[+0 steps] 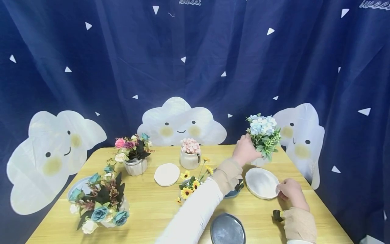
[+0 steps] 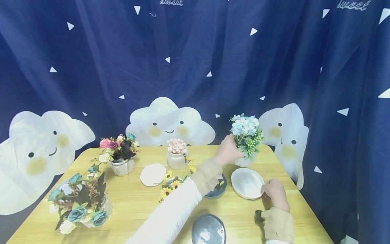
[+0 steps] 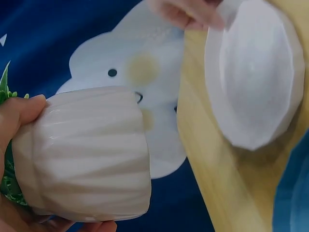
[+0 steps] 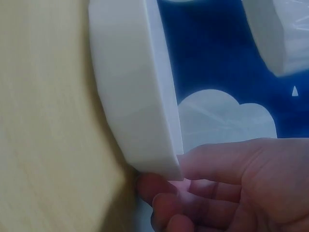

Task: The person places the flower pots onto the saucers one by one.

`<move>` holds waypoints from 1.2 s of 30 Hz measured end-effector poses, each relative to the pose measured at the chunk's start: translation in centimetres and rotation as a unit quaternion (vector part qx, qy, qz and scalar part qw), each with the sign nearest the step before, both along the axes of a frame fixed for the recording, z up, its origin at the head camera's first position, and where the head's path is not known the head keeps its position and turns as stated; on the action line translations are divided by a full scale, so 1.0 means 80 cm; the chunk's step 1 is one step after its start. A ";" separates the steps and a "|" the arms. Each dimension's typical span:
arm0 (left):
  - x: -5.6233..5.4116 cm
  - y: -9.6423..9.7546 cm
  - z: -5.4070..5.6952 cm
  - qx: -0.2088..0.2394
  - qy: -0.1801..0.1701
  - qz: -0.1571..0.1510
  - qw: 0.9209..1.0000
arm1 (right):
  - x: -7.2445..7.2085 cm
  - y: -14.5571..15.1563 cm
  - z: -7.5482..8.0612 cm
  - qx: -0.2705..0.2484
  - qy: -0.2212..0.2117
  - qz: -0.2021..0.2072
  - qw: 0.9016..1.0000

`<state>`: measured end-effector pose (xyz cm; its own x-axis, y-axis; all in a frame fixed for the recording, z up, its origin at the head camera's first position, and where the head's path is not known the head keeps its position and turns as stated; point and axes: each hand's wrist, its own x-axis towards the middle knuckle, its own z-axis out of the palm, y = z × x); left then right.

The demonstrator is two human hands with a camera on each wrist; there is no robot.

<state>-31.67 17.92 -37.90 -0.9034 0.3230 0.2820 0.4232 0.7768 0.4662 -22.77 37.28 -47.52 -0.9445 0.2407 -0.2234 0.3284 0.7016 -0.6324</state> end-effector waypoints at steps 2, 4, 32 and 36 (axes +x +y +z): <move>0.006 0.005 -0.004 0.000 0.003 -0.005 1.000 | 0.000 0.001 -0.001 -0.004 0.000 -0.002 1.000; 0.012 0.009 -0.009 0.007 0.009 -0.010 1.000 | 0.000 0.002 -0.001 -0.006 -0.001 -0.003 1.000; 0.039 0.030 -0.062 -0.003 -0.032 -0.030 0.999 | 0.002 0.001 0.002 0.000 0.013 0.004 1.000; 0.039 0.032 -0.070 -0.001 -0.042 -0.028 0.999 | 0.002 0.001 0.001 -0.001 0.016 0.003 1.000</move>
